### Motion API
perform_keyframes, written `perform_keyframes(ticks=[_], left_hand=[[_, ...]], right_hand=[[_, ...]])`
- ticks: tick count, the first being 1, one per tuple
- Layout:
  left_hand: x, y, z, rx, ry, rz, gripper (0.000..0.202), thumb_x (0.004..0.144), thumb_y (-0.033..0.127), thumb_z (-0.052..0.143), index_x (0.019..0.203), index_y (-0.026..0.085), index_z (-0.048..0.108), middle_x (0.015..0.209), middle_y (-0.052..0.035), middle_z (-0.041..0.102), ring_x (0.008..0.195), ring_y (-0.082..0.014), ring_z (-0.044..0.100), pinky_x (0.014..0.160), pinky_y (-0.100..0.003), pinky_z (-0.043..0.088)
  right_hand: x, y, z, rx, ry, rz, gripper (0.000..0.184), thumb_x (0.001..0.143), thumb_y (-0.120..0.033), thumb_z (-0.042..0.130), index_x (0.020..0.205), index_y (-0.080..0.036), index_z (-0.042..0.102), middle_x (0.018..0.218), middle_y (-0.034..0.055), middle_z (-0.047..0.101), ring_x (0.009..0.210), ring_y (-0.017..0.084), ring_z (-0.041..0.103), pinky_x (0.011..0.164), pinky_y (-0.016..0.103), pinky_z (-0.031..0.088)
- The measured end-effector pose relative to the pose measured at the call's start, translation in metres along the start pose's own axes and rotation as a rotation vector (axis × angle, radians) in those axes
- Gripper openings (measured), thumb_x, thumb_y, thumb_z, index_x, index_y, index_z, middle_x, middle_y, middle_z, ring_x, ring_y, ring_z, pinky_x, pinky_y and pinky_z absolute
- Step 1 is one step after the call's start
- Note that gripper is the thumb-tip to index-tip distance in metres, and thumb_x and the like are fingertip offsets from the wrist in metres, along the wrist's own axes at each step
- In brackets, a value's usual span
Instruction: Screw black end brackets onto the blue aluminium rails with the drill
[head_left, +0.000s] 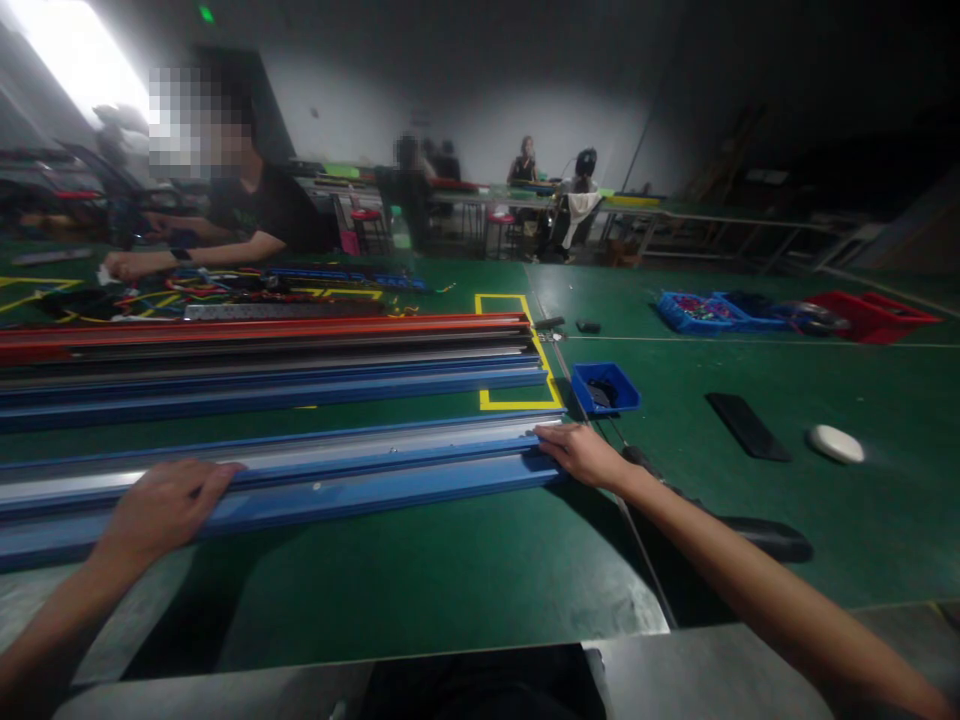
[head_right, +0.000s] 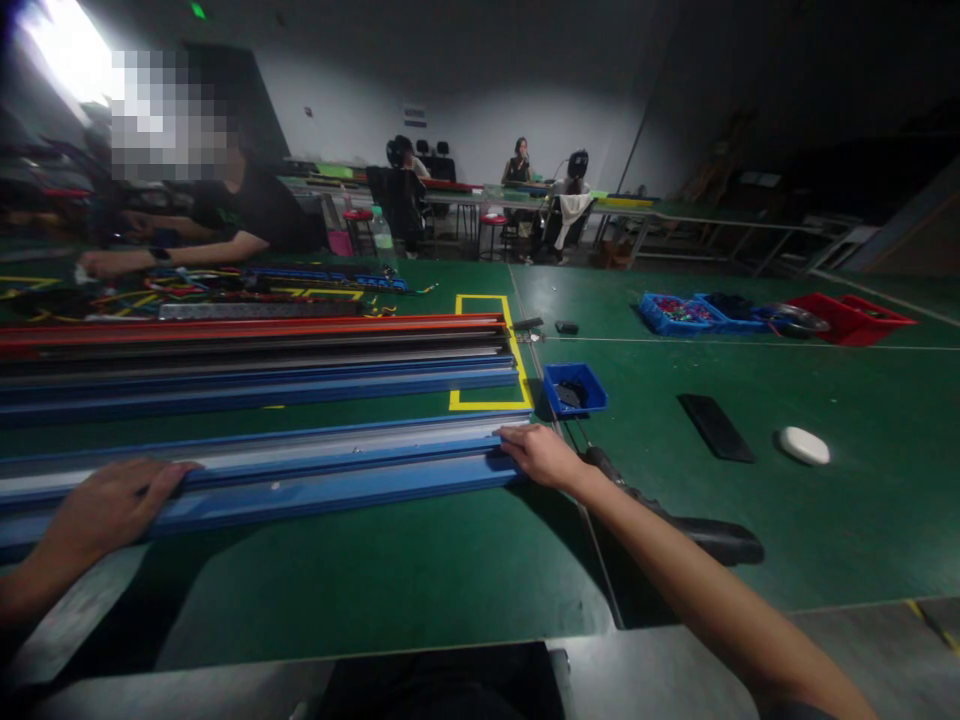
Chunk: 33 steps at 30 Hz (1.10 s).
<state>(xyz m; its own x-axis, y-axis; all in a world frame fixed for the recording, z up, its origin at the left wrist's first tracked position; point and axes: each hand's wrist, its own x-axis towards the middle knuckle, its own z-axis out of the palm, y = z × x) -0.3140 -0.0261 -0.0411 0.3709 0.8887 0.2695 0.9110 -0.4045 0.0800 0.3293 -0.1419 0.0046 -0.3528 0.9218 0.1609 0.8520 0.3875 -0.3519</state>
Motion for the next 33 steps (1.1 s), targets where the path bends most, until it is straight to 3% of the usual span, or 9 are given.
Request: perform_keyframes(ticks=[8, 12, 15, 19, 23, 25, 29, 33], left_hand=[[0.0, 0.003, 0.0, 0.131, -0.061, -0.004, 0.075, 0.094, 0.057, 0.022, 0.102, 0.012, 0.081, 0.105, -0.0191, 0.079, 0.104, -0.0382, 0.072, 0.096, -0.053, 0.053], [0.009, 0.013, -0.01, 0.137, 0.0, -0.027, 0.072, 0.097, 0.06, 0.026, 0.117, 0.013, 0.076, 0.118, -0.0166, 0.077, 0.109, -0.0357, 0.071, 0.1, -0.049, 0.051], [0.032, 0.027, -0.026, 0.141, 0.053, 0.062, 0.069, 0.101, 0.057, 0.025, 0.122, 0.012, 0.073, 0.122, -0.0166, 0.074, 0.115, -0.0328, 0.066, 0.105, -0.046, 0.047], [0.08, 0.042, -0.037, 0.113, -0.048, 0.106, 0.079, 0.103, 0.061, 0.018, 0.126, 0.005, 0.069, 0.13, -0.0221, 0.069, 0.125, -0.0344, 0.059, 0.112, -0.048, 0.042], [0.118, 0.044, -0.019, 0.09, -0.087, 0.1, 0.086, 0.101, 0.065, 0.018, 0.133, 0.0, 0.064, 0.137, -0.0267, 0.064, 0.13, -0.0367, 0.058, 0.115, -0.049, 0.04], [0.128, 0.042, -0.005, 0.071, -0.098, 0.088, 0.085, 0.099, 0.067, 0.019, 0.132, 0.003, 0.064, 0.135, -0.0251, 0.066, 0.128, -0.0357, 0.061, 0.113, -0.048, 0.043], [0.134, 0.037, 0.015, 0.029, -0.107, 0.06, 0.079, 0.098, 0.065, 0.021, 0.132, 0.008, 0.065, 0.136, -0.0211, 0.068, 0.128, -0.0329, 0.063, 0.113, -0.047, 0.045], [0.13, 0.033, 0.022, -0.003, -0.087, 0.015, 0.078, 0.098, 0.063, 0.02, 0.132, 0.009, 0.065, 0.137, -0.0211, 0.068, 0.131, -0.0337, 0.061, 0.114, -0.048, 0.045]], right_hand=[[0.001, -0.002, -0.009, -0.044, -0.046, -0.052, 0.039, 0.107, -0.035, 0.049, 0.136, -0.02, 0.07, 0.128, 0.0136, 0.075, 0.116, 0.033, 0.072, 0.102, 0.05, 0.057], [0.011, -0.004, -0.025, -0.143, 0.009, -0.095, 0.036, 0.108, -0.038, 0.048, 0.126, -0.02, 0.074, 0.117, 0.0128, 0.077, 0.111, 0.032, 0.071, 0.099, 0.05, 0.055], [0.029, 0.001, -0.037, -0.216, 0.073, -0.057, 0.037, 0.108, -0.039, 0.047, 0.125, -0.018, 0.073, 0.115, 0.0156, 0.075, 0.112, 0.035, 0.068, 0.098, 0.052, 0.053], [0.063, 0.017, -0.039, -0.278, 0.056, 0.014, 0.05, 0.105, -0.044, 0.05, 0.144, -0.014, 0.06, 0.145, 0.0202, 0.061, 0.134, 0.04, 0.056, 0.112, 0.058, 0.044], [0.09, 0.036, -0.025, -0.276, 0.036, 0.055, 0.065, 0.105, -0.053, 0.048, 0.152, -0.007, 0.051, 0.156, 0.0239, 0.05, 0.145, 0.041, 0.046, 0.119, 0.056, 0.038], [0.096, 0.043, -0.016, -0.277, 0.02, 0.069, 0.07, 0.104, -0.055, 0.047, 0.152, -0.005, 0.051, 0.158, 0.0241, 0.048, 0.15, 0.039, 0.041, 0.123, 0.053, 0.034], [0.098, 0.052, -0.004, -0.274, 0.0, 0.083, 0.074, 0.106, -0.058, 0.039, 0.155, -0.003, 0.047, 0.159, 0.0235, 0.046, 0.152, 0.037, 0.039, 0.125, 0.05, 0.032], [0.097, 0.057, 0.001, -0.272, -0.005, 0.08, 0.077, 0.107, -0.059, 0.034, 0.155, -0.001, 0.046, 0.16, 0.0237, 0.044, 0.153, 0.036, 0.037, 0.126, 0.048, 0.03]])
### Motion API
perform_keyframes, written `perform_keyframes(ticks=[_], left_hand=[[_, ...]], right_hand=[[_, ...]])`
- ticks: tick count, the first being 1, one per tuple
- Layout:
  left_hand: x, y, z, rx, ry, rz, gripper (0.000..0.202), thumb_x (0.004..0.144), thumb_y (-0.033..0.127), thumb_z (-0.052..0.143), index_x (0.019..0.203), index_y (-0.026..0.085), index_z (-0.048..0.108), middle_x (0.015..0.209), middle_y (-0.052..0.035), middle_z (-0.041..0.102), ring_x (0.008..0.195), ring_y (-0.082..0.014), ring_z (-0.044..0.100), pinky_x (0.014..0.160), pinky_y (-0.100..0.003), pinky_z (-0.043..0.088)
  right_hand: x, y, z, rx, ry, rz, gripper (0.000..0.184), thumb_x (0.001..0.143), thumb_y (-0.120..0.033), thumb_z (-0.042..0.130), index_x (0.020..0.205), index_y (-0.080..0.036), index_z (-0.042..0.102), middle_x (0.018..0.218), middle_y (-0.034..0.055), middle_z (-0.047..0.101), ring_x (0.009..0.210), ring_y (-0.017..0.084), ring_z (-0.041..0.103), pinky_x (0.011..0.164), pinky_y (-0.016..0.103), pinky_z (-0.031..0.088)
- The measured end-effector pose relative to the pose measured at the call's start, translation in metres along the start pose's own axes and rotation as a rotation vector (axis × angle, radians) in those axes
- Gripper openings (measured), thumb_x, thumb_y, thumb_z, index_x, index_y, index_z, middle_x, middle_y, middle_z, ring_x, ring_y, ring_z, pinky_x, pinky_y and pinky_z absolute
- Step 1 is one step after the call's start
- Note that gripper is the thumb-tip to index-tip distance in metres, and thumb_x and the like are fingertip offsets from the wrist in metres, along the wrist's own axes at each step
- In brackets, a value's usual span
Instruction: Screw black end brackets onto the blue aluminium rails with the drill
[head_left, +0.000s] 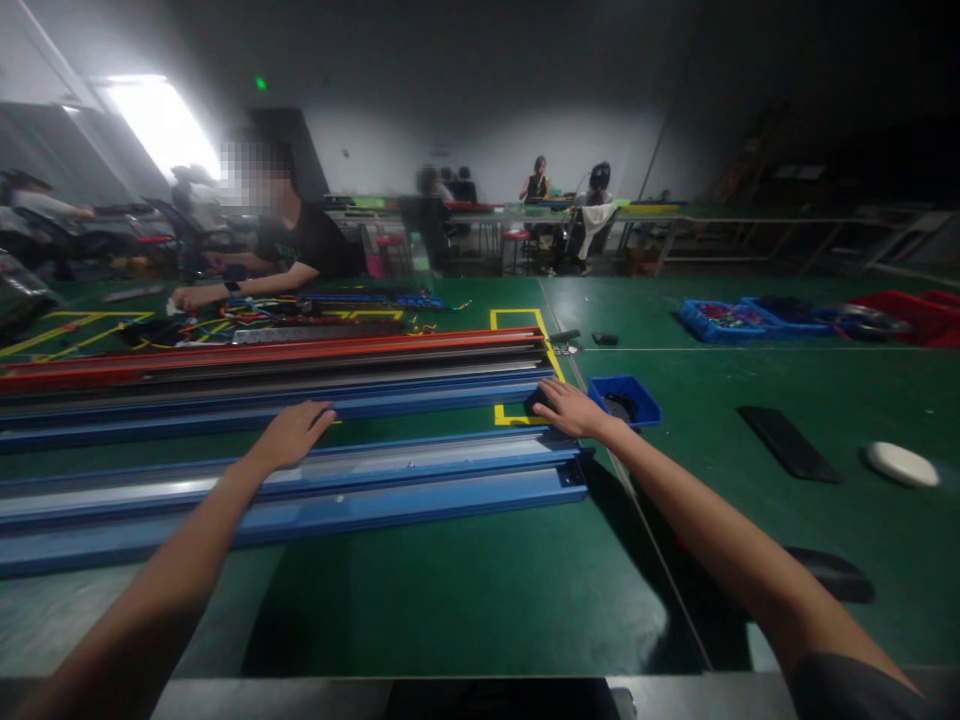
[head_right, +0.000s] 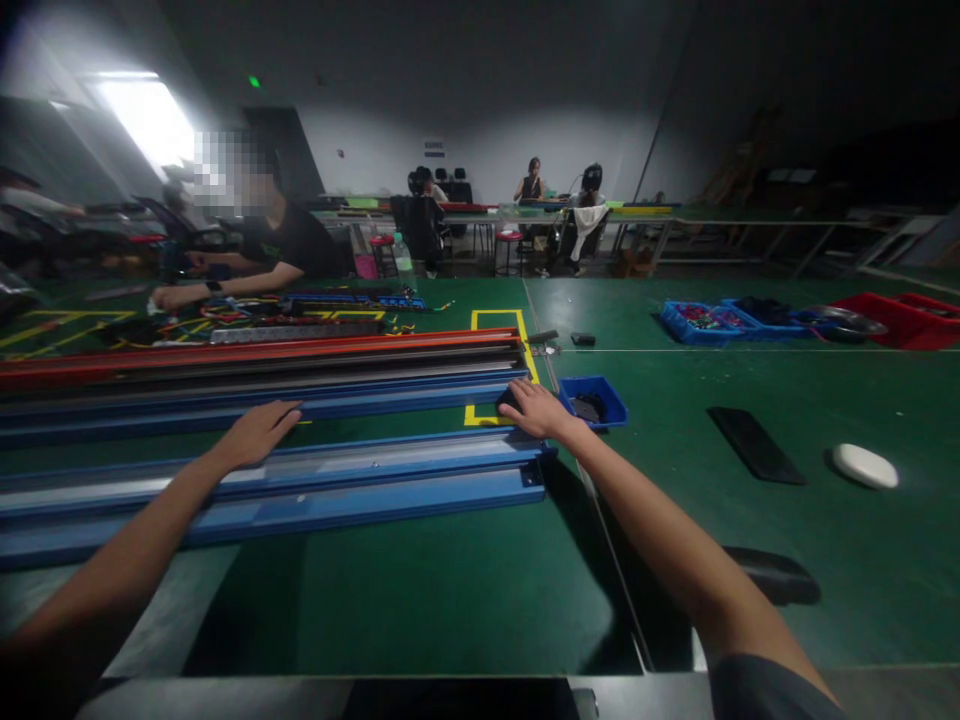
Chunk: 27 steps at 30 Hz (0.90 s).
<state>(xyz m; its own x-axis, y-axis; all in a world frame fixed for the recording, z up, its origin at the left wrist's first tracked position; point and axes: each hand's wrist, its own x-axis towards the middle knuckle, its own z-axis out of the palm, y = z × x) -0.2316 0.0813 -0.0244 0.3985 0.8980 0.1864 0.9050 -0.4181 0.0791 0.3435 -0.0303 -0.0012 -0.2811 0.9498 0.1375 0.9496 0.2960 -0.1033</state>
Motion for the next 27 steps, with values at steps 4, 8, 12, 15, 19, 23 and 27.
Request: perform_keyframes(ticks=[4, 8, 12, 15, 19, 23, 27], left_hand=[[-0.003, -0.001, 0.003, -0.03, 0.025, -0.029, 0.078, 0.098, 0.064, 0.021, 0.129, 0.009, 0.067, 0.138, -0.021, 0.067, 0.134, -0.0339, 0.06, 0.117, -0.047, 0.042], [-0.005, 0.0, 0.004, -0.057, 0.039, -0.041, 0.078, 0.098, 0.065, 0.022, 0.127, 0.008, 0.068, 0.137, -0.0211, 0.067, 0.134, -0.0336, 0.06, 0.118, -0.046, 0.041], [-0.007, -0.001, 0.004, -0.076, 0.038, -0.058, 0.076, 0.098, 0.064, 0.023, 0.125, 0.009, 0.069, 0.136, -0.0206, 0.068, 0.133, -0.0329, 0.06, 0.118, -0.046, 0.041], [-0.008, -0.002, 0.003, -0.082, 0.027, -0.068, 0.076, 0.098, 0.062, 0.024, 0.125, 0.008, 0.07, 0.136, -0.0211, 0.069, 0.133, -0.0328, 0.06, 0.118, -0.046, 0.041], [-0.01, -0.003, 0.002, -0.075, 0.014, -0.076, 0.072, 0.098, 0.059, 0.026, 0.126, 0.009, 0.071, 0.136, -0.0198, 0.069, 0.135, -0.0338, 0.058, 0.122, -0.051, 0.035], [-0.01, -0.002, 0.002, -0.069, 0.006, -0.085, 0.07, 0.098, 0.058, 0.026, 0.122, 0.011, 0.073, 0.133, -0.0197, 0.071, 0.132, -0.0349, 0.061, 0.122, -0.054, 0.034], [-0.011, -0.001, 0.0, -0.064, 0.01, -0.121, 0.071, 0.099, 0.058, 0.025, 0.118, 0.01, 0.075, 0.13, -0.0209, 0.072, 0.129, -0.0341, 0.064, 0.114, -0.048, 0.045]], right_hand=[[0.0, 0.002, 0.004, -0.006, 0.0, 0.007, 0.076, 0.108, -0.058, 0.033, 0.156, 0.0, 0.045, 0.161, 0.0239, 0.043, 0.153, 0.036, 0.036, 0.126, 0.048, 0.03], [-0.002, 0.0, 0.004, -0.016, 0.008, 0.015, 0.072, 0.109, -0.057, 0.033, 0.156, -0.005, 0.046, 0.162, 0.0219, 0.044, 0.153, 0.035, 0.036, 0.125, 0.048, 0.031], [-0.007, -0.004, 0.0, -0.027, 0.011, 0.008, 0.069, 0.109, -0.056, 0.036, 0.155, -0.006, 0.048, 0.16, 0.0226, 0.046, 0.152, 0.035, 0.039, 0.125, 0.049, 0.031], [-0.011, -0.007, -0.003, -0.033, 0.005, -0.001, 0.068, 0.108, -0.053, 0.04, 0.154, -0.003, 0.048, 0.159, 0.0245, 0.046, 0.152, 0.036, 0.039, 0.126, 0.049, 0.03], [-0.014, -0.01, -0.006, -0.03, -0.005, -0.008, 0.065, 0.108, -0.05, 0.042, 0.153, -0.003, 0.049, 0.157, 0.0249, 0.048, 0.151, 0.036, 0.041, 0.125, 0.05, 0.031], [-0.016, -0.013, -0.009, -0.026, -0.009, -0.012, 0.061, 0.108, -0.049, 0.044, 0.149, -0.005, 0.054, 0.154, 0.0241, 0.053, 0.148, 0.035, 0.046, 0.124, 0.05, 0.034], [-0.018, -0.016, -0.011, -0.029, -0.012, -0.009, 0.058, 0.108, -0.05, 0.045, 0.143, -0.006, 0.059, 0.148, 0.0242, 0.058, 0.144, 0.035, 0.051, 0.12, 0.047, 0.04]])
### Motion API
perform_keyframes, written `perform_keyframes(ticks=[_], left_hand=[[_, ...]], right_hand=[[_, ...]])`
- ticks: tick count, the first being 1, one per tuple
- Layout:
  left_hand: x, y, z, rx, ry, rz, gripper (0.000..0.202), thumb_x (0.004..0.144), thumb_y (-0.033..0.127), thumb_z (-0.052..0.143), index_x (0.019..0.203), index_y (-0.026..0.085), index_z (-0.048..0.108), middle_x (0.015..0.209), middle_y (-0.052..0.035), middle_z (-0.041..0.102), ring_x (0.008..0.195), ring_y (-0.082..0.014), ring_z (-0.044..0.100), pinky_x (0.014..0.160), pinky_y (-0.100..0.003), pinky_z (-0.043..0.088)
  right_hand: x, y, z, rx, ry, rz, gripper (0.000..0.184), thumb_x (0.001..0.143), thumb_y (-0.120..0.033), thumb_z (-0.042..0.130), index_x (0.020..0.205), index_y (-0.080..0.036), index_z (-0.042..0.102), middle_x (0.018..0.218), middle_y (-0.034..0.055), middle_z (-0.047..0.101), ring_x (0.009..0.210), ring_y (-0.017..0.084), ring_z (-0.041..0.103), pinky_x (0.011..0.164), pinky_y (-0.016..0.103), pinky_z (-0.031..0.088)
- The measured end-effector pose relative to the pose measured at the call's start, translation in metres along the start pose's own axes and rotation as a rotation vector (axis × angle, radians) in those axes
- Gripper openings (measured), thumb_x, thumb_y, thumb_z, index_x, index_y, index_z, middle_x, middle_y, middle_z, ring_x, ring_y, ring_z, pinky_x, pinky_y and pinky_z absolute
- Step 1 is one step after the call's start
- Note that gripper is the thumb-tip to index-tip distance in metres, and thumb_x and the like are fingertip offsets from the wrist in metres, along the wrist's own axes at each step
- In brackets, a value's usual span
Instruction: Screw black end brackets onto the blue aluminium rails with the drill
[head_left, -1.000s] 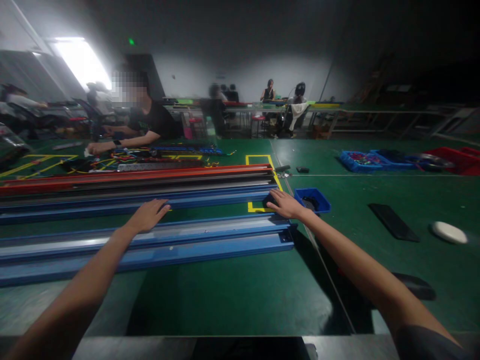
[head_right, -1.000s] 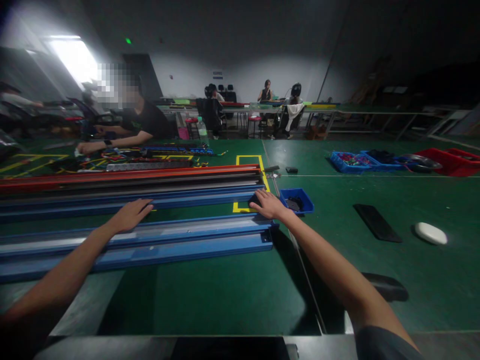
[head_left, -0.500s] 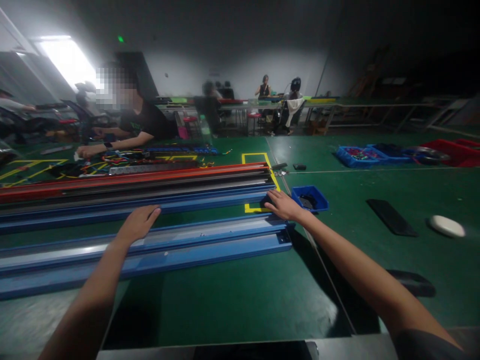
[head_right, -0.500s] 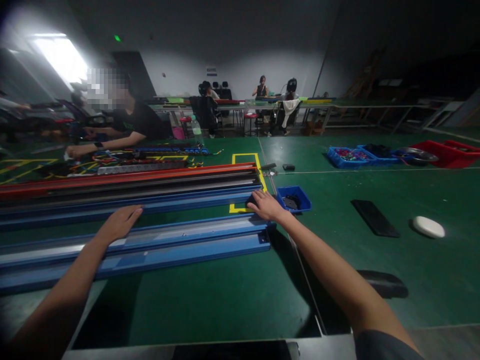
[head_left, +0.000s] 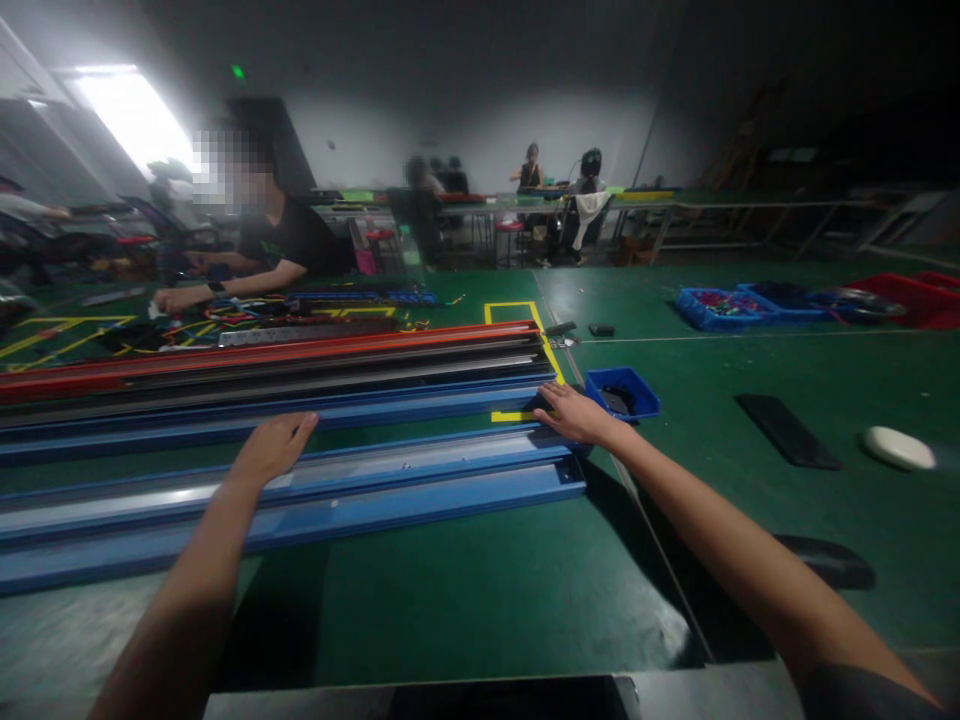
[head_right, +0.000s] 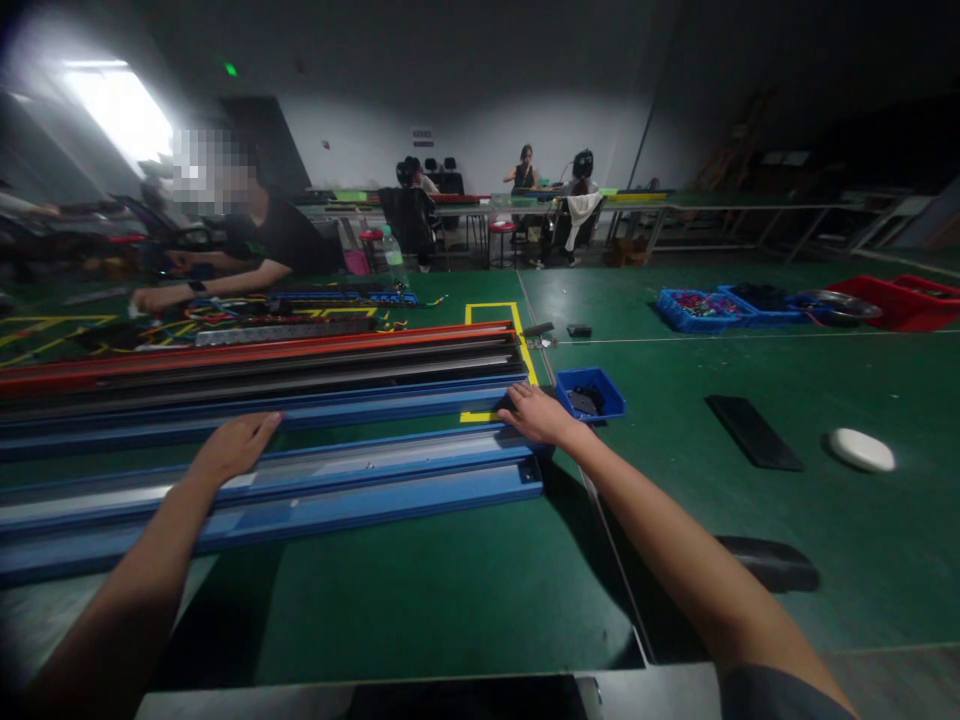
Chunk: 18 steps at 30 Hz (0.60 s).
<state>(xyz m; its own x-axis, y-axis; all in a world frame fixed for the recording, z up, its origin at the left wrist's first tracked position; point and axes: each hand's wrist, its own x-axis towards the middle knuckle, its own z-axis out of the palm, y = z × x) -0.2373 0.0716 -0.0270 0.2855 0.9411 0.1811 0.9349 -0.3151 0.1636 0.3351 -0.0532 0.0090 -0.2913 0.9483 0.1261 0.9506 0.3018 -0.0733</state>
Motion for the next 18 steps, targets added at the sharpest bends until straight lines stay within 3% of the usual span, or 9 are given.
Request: perform_keyframes(ticks=[6, 18], left_hand=[[-0.003, 0.004, -0.005, 0.034, -0.011, -0.033, 0.073, 0.1, 0.06, 0.026, 0.118, 0.01, 0.077, 0.127, -0.0213, 0.073, 0.124, -0.0369, 0.066, 0.107, -0.048, 0.05], [-0.009, 0.014, -0.015, 0.137, -0.044, -0.082, 0.078, 0.1, 0.064, 0.022, 0.115, 0.014, 0.08, 0.115, -0.0222, 0.077, 0.108, -0.0397, 0.072, 0.093, -0.046, 0.051]], right_hand=[[-0.002, -0.004, -0.005, -0.003, -0.02, 0.003, 0.051, 0.108, -0.047, 0.046, 0.136, -0.009, 0.063, 0.138, 0.0242, 0.065, 0.134, 0.035, 0.06, 0.109, 0.045, 0.05], [-0.007, -0.013, -0.019, 0.002, -0.071, 0.031, 0.044, 0.103, -0.049, 0.052, 0.119, -0.013, 0.071, 0.112, 0.0197, 0.076, 0.104, 0.034, 0.074, 0.091, 0.042, 0.054]])
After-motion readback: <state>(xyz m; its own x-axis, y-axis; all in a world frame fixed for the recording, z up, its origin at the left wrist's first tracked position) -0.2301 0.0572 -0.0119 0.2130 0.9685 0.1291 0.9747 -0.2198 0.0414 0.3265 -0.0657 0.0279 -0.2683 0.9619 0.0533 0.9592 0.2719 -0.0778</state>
